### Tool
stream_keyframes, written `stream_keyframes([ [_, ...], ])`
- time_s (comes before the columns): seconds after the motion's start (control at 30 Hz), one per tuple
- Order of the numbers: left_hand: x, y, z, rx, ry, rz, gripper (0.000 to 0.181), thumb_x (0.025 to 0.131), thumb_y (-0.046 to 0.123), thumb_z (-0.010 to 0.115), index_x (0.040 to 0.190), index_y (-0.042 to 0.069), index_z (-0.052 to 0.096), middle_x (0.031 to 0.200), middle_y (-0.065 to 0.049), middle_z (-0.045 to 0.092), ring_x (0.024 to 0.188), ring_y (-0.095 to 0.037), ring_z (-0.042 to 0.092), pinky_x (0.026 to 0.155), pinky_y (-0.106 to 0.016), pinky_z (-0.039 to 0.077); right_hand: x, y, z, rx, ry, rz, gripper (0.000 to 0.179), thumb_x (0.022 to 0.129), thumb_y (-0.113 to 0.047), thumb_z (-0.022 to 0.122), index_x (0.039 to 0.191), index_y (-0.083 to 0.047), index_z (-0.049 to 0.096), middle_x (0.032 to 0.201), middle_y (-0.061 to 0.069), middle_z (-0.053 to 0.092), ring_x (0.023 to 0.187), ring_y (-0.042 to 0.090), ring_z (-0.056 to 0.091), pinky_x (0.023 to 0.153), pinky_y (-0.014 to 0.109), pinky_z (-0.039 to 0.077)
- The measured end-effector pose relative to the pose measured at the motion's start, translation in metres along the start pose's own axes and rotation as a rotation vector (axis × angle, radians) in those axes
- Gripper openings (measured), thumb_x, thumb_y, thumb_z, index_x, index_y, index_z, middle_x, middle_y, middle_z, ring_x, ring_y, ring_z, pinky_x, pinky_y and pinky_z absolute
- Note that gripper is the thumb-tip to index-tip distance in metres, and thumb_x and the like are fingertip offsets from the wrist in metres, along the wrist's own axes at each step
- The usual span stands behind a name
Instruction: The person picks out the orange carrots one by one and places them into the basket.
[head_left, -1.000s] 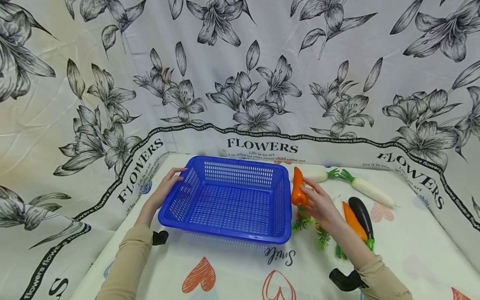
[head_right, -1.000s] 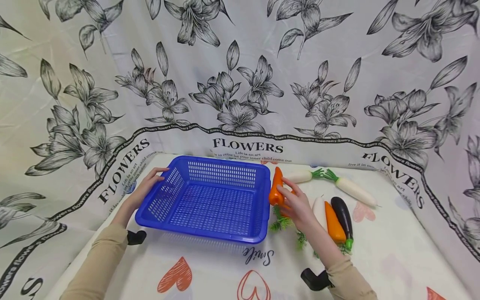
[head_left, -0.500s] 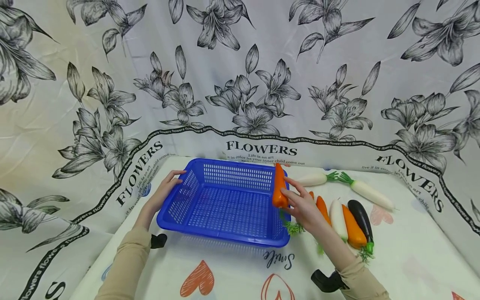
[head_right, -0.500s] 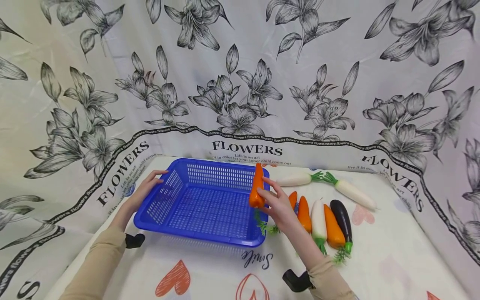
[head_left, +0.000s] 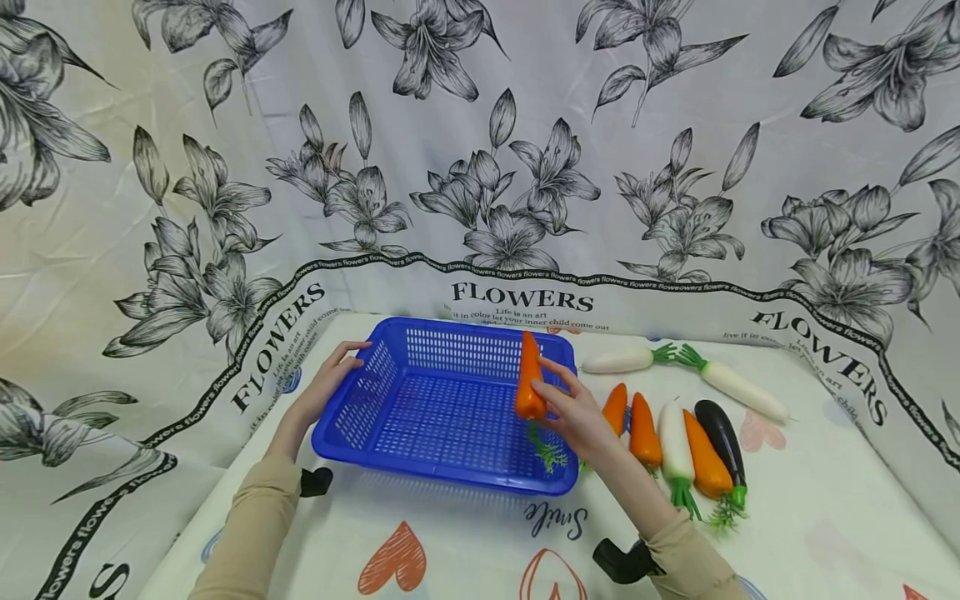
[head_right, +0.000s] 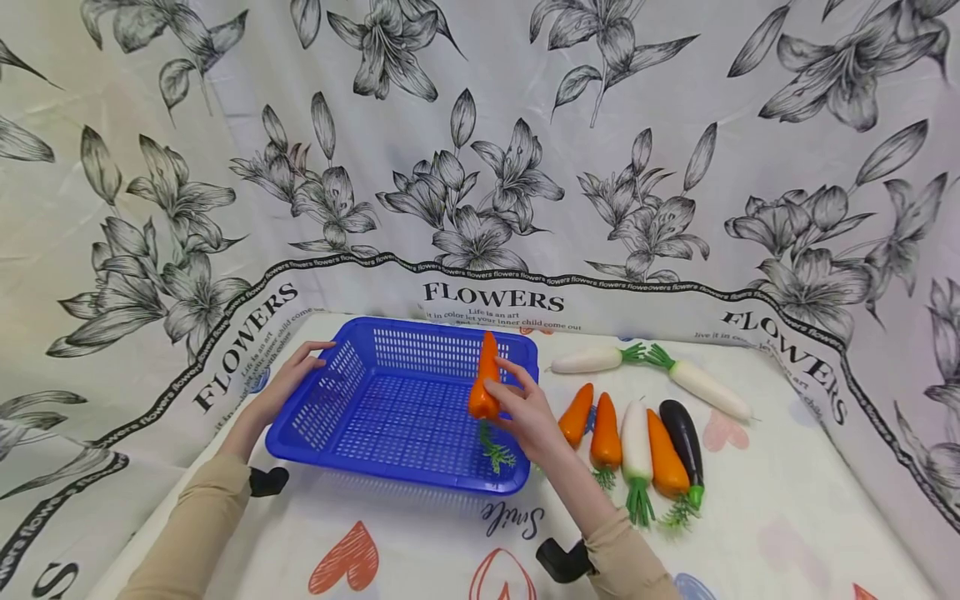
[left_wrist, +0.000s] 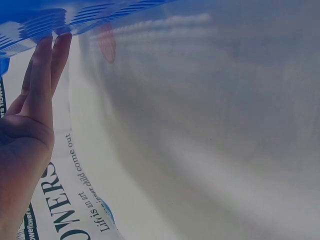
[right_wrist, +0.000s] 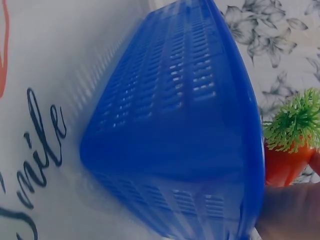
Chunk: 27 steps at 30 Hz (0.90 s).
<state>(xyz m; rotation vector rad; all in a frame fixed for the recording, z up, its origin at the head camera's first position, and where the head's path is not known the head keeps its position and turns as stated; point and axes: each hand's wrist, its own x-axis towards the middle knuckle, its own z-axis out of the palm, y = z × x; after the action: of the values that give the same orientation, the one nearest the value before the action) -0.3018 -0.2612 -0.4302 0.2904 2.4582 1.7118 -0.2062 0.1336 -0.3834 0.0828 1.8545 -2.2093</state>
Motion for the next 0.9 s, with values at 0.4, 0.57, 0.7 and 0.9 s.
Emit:
stream_keyframes([
  [0.4, -0.003, 0.007, 0.002, 0.006, 0.000, -0.001, 0.043, 0.103, 0.024, 0.035, 0.144, 0.012, 0.033, 0.149, -0.018, 0.029, 0.116, -0.036, 0.045, 0.080, -0.028, 0.044, 0.018, 0.010, 0.016, 0.066, 0.041, 0.017, 0.052, 0.096, -0.023, 0.054, 0.144, -0.022, 0.035, 0.141, 0.018, 0.043, 0.103, 0.023, 0.060, 0.100, 0.052, 0.041],
  [0.57, -0.010, 0.023, 0.004, -0.010, -0.002, -0.012, 0.043, 0.102, 0.018, 0.036, 0.143, 0.005, 0.033, 0.149, -0.020, 0.028, 0.114, -0.033, 0.046, 0.080, -0.026, 0.044, 0.024, 0.014, 0.020, 0.062, 0.046, 0.022, 0.053, 0.096, -0.024, 0.055, 0.145, -0.020, 0.035, 0.140, 0.020, 0.043, 0.103, 0.025, 0.059, 0.100, 0.053, 0.041],
  [0.7, -0.014, 0.030, 0.006, -0.003, -0.010, -0.018, 0.043, 0.102, 0.017, 0.036, 0.143, 0.004, 0.033, 0.149, -0.020, 0.029, 0.107, -0.026, 0.049, 0.079, -0.025, 0.045, 0.029, 0.017, 0.024, 0.068, 0.059, 0.032, 0.052, 0.096, -0.023, 0.055, 0.144, -0.020, 0.036, 0.139, 0.020, 0.044, 0.102, 0.026, 0.059, 0.099, 0.053, 0.042],
  [0.9, -0.013, 0.029, 0.006, -0.016, -0.017, -0.023, 0.043, 0.102, 0.018, 0.036, 0.143, 0.005, 0.032, 0.146, -0.022, 0.031, 0.105, -0.026, 0.051, 0.077, -0.026, 0.046, 0.034, 0.022, 0.029, 0.086, 0.070, 0.054, 0.050, 0.096, -0.022, 0.055, 0.143, -0.018, 0.039, 0.136, 0.020, 0.046, 0.096, 0.023, 0.059, 0.085, 0.040, 0.050],
])
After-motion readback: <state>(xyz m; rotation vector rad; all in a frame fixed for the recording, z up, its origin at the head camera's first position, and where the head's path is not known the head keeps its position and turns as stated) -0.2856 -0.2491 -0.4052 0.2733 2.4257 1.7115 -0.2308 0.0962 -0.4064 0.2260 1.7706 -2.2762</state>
